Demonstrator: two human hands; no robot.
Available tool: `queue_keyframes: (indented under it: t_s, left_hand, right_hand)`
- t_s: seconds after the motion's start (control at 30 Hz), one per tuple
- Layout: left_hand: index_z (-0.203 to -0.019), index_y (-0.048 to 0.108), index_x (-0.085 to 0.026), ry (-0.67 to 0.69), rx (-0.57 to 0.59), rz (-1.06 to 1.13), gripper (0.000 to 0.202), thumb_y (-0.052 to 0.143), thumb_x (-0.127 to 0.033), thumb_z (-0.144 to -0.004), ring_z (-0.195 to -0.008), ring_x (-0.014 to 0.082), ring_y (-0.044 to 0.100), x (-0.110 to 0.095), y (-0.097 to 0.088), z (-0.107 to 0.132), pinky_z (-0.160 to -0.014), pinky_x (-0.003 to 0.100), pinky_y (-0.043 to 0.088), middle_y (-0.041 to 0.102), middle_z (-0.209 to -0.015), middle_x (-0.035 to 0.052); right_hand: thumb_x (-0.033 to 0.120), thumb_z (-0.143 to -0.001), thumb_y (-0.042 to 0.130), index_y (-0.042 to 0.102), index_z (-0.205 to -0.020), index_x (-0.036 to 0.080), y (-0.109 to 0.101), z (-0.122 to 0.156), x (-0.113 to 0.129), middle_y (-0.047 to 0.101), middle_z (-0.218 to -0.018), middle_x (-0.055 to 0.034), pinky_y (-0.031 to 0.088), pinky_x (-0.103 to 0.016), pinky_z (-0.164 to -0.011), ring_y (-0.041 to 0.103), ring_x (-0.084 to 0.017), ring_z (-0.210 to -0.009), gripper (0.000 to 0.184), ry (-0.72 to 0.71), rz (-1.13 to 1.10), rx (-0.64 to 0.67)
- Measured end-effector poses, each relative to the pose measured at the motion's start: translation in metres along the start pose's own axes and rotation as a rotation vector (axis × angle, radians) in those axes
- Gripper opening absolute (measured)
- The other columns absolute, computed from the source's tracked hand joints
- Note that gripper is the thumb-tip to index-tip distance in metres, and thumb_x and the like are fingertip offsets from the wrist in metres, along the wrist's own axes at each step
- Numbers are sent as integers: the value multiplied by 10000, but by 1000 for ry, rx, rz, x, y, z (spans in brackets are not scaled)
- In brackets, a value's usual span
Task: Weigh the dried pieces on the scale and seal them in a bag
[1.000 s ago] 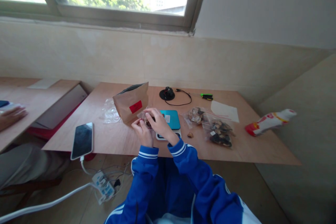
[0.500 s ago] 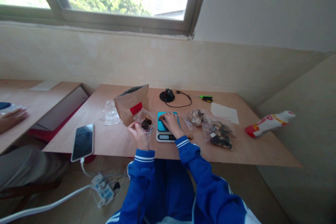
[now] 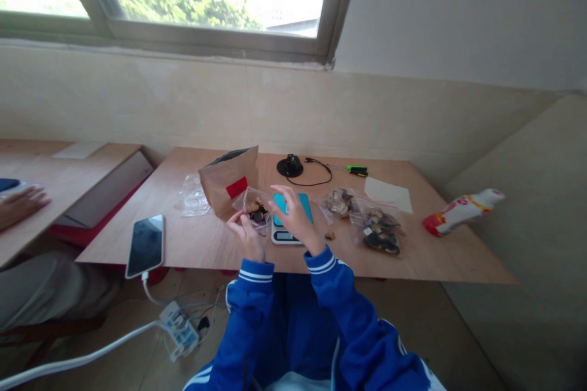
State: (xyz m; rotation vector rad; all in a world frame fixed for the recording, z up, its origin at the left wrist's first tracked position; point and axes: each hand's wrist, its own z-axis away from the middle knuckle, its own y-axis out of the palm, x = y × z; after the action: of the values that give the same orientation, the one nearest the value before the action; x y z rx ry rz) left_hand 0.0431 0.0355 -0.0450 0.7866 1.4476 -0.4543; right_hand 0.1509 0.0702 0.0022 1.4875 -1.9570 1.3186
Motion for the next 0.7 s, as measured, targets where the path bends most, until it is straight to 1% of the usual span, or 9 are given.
queue_keyframes:
  t_s: [0.07,0.17,0.3,0.4,0.47,0.53,0.57,0.63,0.7]
  left_hand:
    - [-1058,395,-180,-57,11,26,383,412,-516,-874,-612,107,554,-3,-1,2,-513,260,462,532,-946,53]
    - [-1023,427,-172,-99,37,84,372,489,-494,-846,-789,149,618,-4,-1,7,-684,314,518,548,-1018,85]
    - [-1015,476,-172,-130,218,167,387,563,-488,-809,-914,183,633,-3,-3,19,-766,331,519,554,-1117,108]
    - [-1083,500,-179,-97,363,192,393,500,-498,-853,-923,177,636,-8,-10,25,-755,316,506,543,-1206,113]
    - [-1119,526,-180,-54,447,155,403,424,-497,-893,-881,171,641,-15,-16,26,-722,303,487,570,-1194,109]
    - [-1084,583,-175,51,484,59,404,413,-491,-899,-879,176,628,-22,-23,23,-709,291,466,604,-1131,100]
    - [-1042,613,-173,120,464,-1,392,431,-486,-892,-908,182,612,-25,-26,22,-725,290,458,612,-1097,94]
    - [-988,634,-177,222,317,-98,350,496,-474,-865,-974,188,575,-27,-30,17,-781,290,447,604,-1070,83]
    - [-1050,603,-189,209,142,-129,359,568,-467,-826,-1018,184,551,-24,-32,12,-835,293,437,583,-1110,76]
  right_hand:
    - [424,-880,547,410,-1355,235,4,21,-6,465,-1376,-123,399,-428,-1050,443,-233,-1283,529,99,-67,34]
    - [482,-818,617,286,-1428,238,14,48,-15,353,-1478,-147,401,-456,-1054,414,-255,-1324,735,221,-212,91]
    - [457,-870,555,392,-1370,219,25,57,-14,462,-1414,-133,379,-434,-1079,447,-234,-1306,577,249,-318,-66]
    - [442,-888,535,516,-1274,205,24,52,-8,568,-1317,-117,411,-405,-1048,523,-228,-1230,453,242,-309,-186]
    - [446,-895,521,594,-1175,189,19,50,-4,636,-1222,-110,441,-392,-1008,581,-227,-1148,387,249,-302,-260]
    - [457,-898,509,653,-1050,173,12,50,-1,691,-1104,-103,472,-380,-952,626,-226,-1056,352,266,-308,-336]
    - [465,-893,513,669,-989,168,9,51,1,709,-1047,-96,486,-371,-919,641,-226,-1013,348,275,-314,-369]
    - [483,-875,532,680,-893,165,3,54,3,728,-942,-77,508,-350,-848,660,-221,-924,352,296,-325,-431]
    - [502,-858,543,679,-832,164,-3,57,2,730,-853,-60,517,-330,-783,664,-212,-839,365,326,-320,-490]
